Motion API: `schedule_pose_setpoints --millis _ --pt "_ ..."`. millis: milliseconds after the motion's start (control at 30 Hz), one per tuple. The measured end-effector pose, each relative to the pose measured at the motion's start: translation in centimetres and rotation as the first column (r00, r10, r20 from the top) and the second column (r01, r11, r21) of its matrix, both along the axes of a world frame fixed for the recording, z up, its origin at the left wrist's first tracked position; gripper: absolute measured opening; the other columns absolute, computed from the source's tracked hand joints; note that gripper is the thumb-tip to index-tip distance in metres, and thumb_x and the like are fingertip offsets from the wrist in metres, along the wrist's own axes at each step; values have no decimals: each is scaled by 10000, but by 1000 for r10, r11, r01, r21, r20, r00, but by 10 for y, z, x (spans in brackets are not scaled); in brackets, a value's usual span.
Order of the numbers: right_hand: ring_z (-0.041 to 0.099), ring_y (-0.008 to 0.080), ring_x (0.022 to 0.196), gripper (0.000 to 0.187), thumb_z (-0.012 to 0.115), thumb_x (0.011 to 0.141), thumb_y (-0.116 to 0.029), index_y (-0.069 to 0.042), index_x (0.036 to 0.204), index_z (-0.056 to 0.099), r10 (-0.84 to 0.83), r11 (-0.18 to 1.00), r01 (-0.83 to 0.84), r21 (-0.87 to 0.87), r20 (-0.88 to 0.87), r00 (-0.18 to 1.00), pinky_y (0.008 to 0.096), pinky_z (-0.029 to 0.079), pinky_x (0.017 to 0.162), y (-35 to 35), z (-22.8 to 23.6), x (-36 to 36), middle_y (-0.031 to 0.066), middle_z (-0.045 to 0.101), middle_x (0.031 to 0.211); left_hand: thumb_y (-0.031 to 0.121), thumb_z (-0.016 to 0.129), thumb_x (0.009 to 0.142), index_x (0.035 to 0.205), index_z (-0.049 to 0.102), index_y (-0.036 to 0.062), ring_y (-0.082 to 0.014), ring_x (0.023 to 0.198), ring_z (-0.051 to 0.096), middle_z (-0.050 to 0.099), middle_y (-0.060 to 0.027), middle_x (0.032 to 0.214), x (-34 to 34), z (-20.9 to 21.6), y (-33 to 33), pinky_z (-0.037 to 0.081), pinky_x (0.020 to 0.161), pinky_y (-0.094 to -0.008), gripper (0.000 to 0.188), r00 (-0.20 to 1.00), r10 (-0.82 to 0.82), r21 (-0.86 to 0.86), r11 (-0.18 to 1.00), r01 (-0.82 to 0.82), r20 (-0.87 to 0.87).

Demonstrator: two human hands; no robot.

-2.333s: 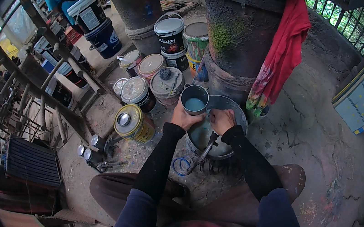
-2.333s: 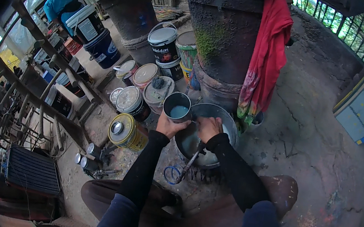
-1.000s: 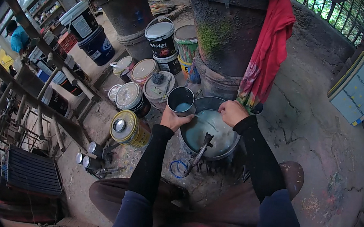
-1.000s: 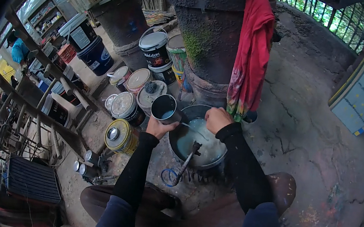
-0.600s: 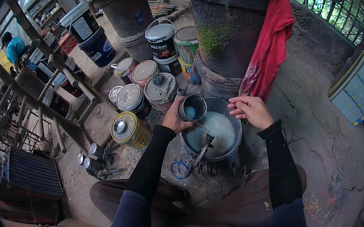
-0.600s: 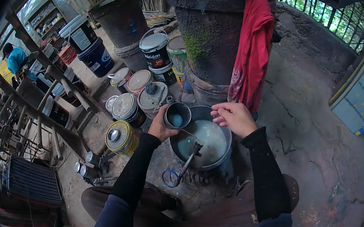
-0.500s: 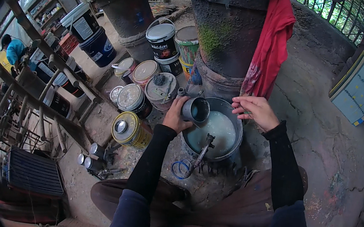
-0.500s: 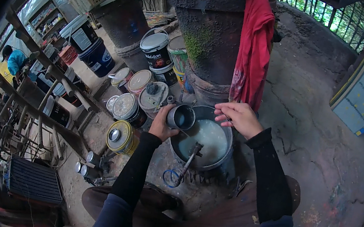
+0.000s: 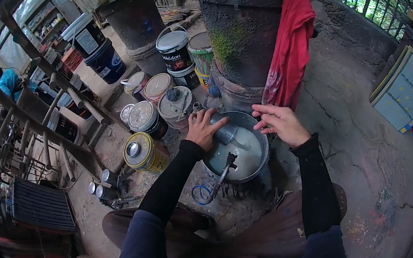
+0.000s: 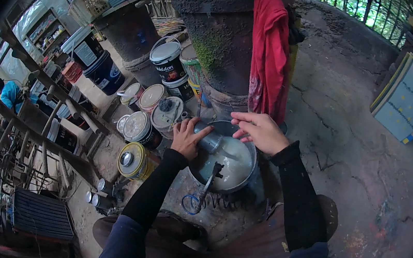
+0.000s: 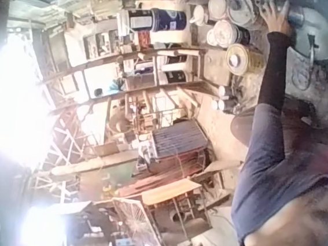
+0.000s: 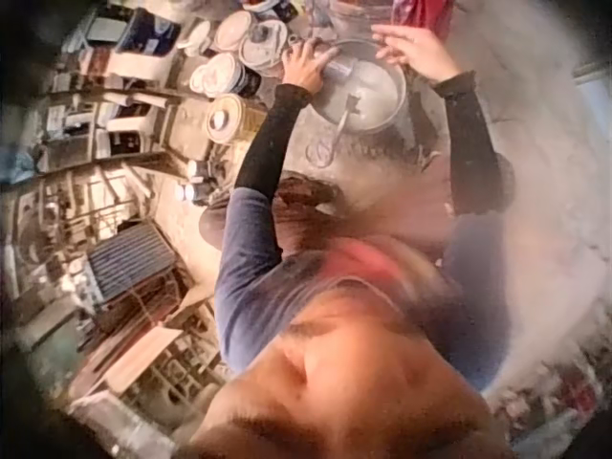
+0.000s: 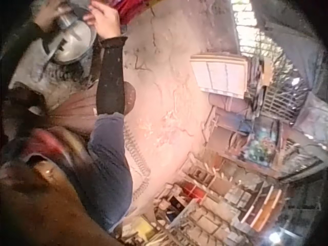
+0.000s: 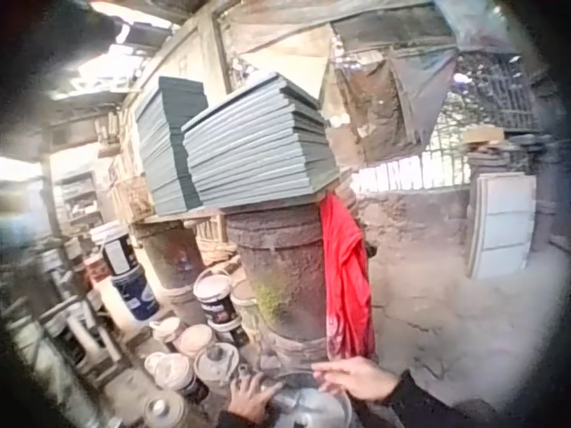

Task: The person sits on the floor and cleans a paint sprayer by repeatedly dipping it into a bucket of liquid and wiping the nozzle with a cloth. The person also pours liquid from a small metal cup into the bucket and rinses the cup.

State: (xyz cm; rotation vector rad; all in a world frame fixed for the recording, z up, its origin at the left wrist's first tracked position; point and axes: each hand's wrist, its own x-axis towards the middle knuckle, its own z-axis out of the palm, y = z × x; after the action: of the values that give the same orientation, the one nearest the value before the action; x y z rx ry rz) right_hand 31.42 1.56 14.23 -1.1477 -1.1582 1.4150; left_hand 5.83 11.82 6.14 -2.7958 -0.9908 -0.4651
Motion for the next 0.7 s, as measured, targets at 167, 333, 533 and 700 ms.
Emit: schedule_pose_setpoints --millis 167,333,533,700 --pt "647 149 895 421 407 889 83 30 1290 524 53 996 -57 69 59 997 247 505 786 -1 0 2 113 592 1146 18 609 671 1296 495 305 -361 1214 404 420 -136 1317 1 7 -6 313 1017 -519 698 1000 8 -7 1000 -8 24" --pt "658 144 875 268 485 930 30 64 1174 591 -27 980 -10 198 184 982 247 518 760 -1 0 1 102 645 1012 -9 732 564 1334 434 191 -385 1244 420 401 -163 1344 -10 5 -5 370 1051 -417 850 899 14 -434 879 197 437" --pt "654 111 766 210 562 930 -66 54 1081 643 -169 962 121 243 188 968 243 518 712 -1 2 -2 76 676 870 40 804 656 1389 299 70 -223 1212 504 494 -122 1293 -9 22 -26 398 1028 -335 891 697 118 -554 705 443 707" --pt "634 107 773 236 539 953 -108 55 1087 646 -173 953 110 282 208 963 242 519 725 3 6 -8 77 661 910 71 816 649 1387 293 53 -226 1239 485 464 -127 1334 -13 35 -32 389 1039 -344 905 631 93 -490 720 492 770"
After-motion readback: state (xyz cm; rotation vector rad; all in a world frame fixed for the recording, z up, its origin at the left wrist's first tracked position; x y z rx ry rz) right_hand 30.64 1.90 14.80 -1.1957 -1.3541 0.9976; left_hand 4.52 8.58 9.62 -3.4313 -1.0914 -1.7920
